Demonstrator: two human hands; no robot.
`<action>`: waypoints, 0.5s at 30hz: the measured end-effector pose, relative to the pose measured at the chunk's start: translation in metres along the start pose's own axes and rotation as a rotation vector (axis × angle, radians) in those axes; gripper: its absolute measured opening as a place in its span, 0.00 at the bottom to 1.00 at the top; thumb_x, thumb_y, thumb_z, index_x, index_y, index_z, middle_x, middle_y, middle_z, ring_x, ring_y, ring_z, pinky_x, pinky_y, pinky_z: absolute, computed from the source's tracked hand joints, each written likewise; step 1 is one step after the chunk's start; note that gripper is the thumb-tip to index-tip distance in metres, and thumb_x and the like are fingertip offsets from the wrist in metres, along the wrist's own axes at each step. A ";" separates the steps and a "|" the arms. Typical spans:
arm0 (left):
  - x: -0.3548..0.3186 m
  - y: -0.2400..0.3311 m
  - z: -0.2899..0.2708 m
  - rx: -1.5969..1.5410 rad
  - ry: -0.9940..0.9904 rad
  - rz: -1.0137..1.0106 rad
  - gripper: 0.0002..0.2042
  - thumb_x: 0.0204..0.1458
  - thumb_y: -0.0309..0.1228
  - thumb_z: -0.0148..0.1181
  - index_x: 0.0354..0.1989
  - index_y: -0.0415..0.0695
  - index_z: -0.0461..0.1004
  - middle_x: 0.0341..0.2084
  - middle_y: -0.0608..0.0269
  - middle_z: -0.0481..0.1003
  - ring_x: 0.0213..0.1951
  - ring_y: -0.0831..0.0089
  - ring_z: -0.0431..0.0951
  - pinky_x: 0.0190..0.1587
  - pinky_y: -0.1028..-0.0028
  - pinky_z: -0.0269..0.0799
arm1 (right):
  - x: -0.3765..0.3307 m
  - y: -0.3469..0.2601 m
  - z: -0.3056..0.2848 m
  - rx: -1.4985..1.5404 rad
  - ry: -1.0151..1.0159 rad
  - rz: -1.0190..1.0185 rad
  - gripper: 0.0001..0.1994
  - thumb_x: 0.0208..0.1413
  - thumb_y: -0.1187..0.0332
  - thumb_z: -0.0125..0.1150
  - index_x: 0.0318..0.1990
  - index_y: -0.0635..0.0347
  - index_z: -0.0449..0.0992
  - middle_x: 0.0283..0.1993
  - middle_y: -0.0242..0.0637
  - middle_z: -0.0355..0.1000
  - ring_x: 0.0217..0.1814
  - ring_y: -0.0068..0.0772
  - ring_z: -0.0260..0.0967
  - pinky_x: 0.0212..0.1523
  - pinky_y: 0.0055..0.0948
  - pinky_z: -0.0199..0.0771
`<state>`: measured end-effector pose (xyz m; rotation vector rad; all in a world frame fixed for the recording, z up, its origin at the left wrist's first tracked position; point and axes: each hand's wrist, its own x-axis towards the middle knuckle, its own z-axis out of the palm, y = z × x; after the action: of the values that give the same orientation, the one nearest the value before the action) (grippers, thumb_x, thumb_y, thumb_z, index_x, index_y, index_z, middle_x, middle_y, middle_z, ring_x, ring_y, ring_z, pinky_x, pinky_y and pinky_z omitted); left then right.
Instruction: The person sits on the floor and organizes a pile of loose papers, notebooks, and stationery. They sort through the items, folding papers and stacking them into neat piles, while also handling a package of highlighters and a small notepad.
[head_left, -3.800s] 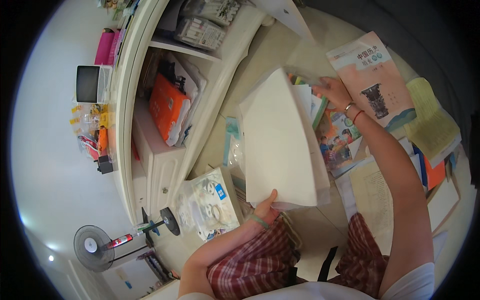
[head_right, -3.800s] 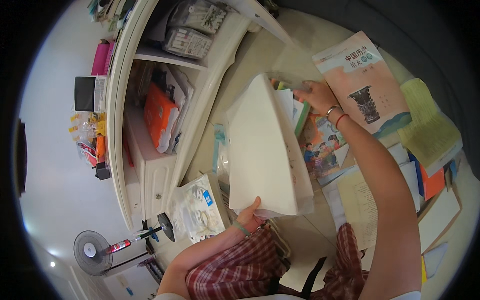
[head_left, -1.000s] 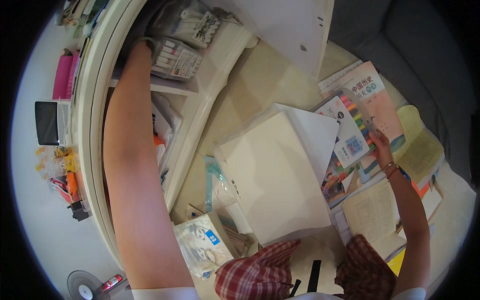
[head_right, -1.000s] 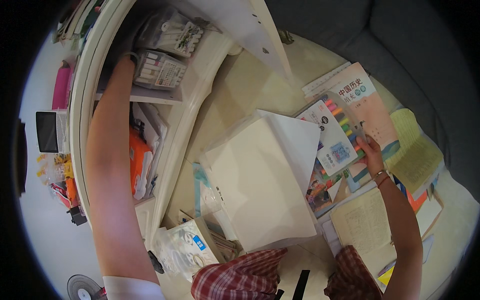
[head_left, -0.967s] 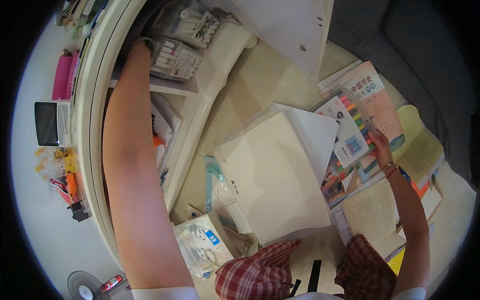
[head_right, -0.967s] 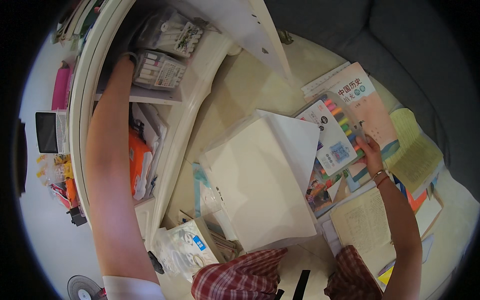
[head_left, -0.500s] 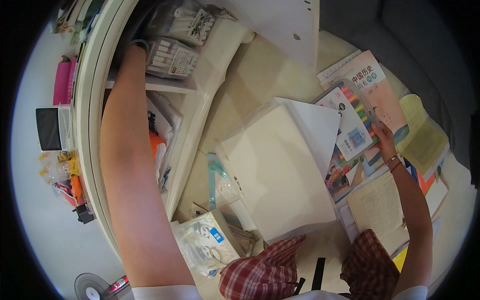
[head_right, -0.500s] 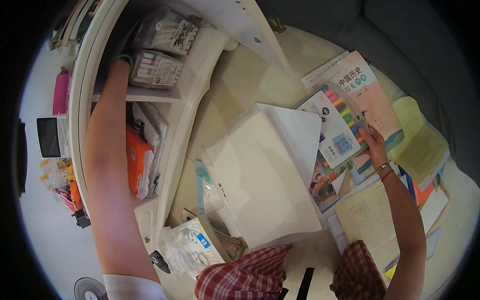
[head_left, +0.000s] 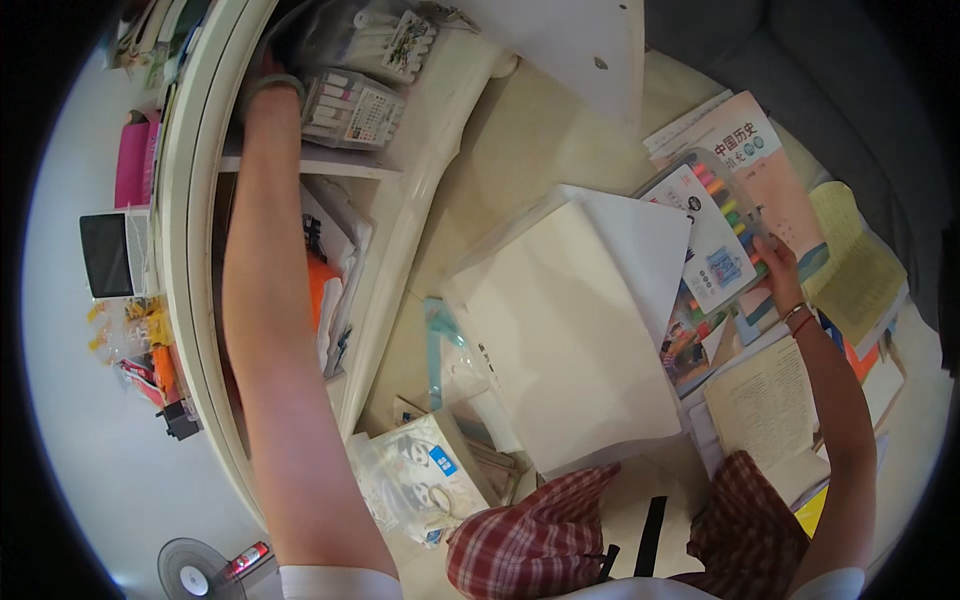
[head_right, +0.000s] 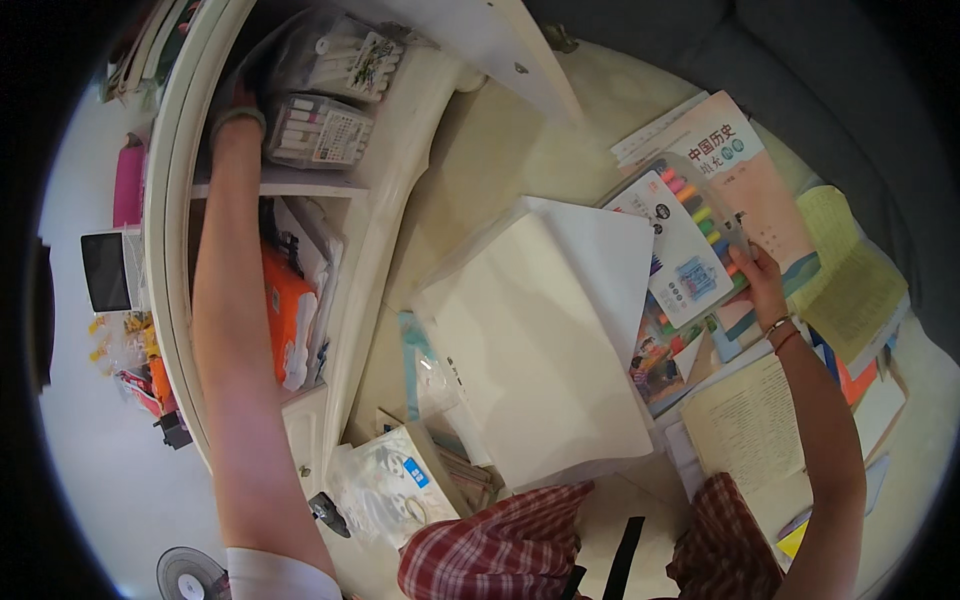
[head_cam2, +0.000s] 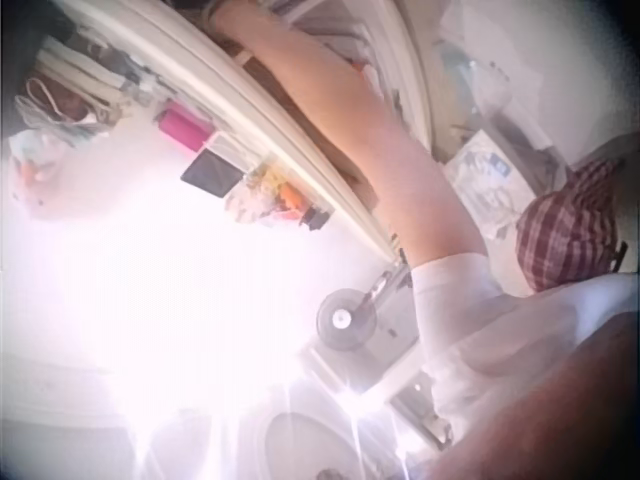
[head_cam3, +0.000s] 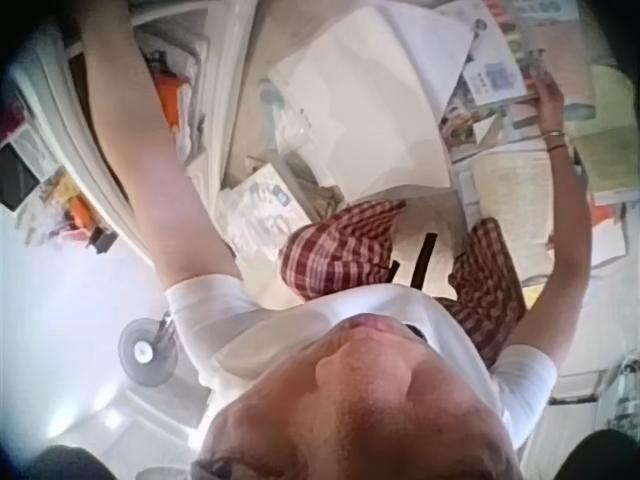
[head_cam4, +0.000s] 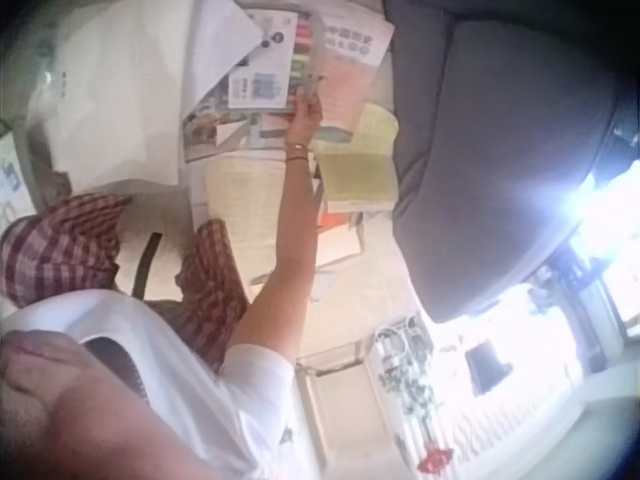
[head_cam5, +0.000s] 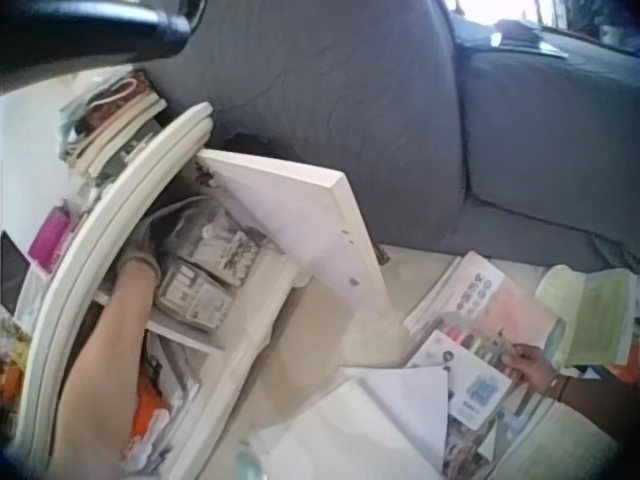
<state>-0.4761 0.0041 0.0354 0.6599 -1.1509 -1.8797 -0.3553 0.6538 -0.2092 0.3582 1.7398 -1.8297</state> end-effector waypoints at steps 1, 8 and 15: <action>-0.013 0.004 0.000 -0.033 -0.002 0.005 0.18 0.60 0.27 0.34 0.58 0.35 0.55 0.52 0.44 0.68 0.55 0.60 0.69 0.62 0.67 0.59 | 0.002 0.003 -0.002 0.003 -0.006 0.008 0.13 0.55 0.58 0.60 0.39 0.56 0.73 0.31 0.30 0.73 0.28 0.23 0.74 0.19 0.27 0.79; -0.199 -0.002 -0.021 -0.054 -0.081 -0.098 0.14 0.56 0.23 0.40 0.49 0.27 0.59 0.51 0.43 0.68 0.56 0.59 0.69 0.65 0.64 0.55 | -0.005 -0.007 0.001 -0.002 0.000 0.003 0.15 0.54 0.56 0.59 0.39 0.58 0.72 0.31 0.32 0.73 0.28 0.26 0.74 0.20 0.29 0.80; -0.332 -0.017 -0.112 0.111 -0.205 -0.404 0.13 0.53 0.24 0.49 0.48 0.36 0.64 0.46 0.52 0.72 0.50 0.60 0.73 0.60 0.65 0.65 | -0.002 -0.010 0.005 0.023 -0.110 0.026 0.17 0.54 0.54 0.59 0.40 0.59 0.72 0.32 0.34 0.73 0.30 0.28 0.75 0.24 0.30 0.81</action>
<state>-0.2208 0.2379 -0.0242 0.8249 -1.3353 -2.2769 -0.3587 0.6493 -0.1991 0.2824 1.6341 -1.8172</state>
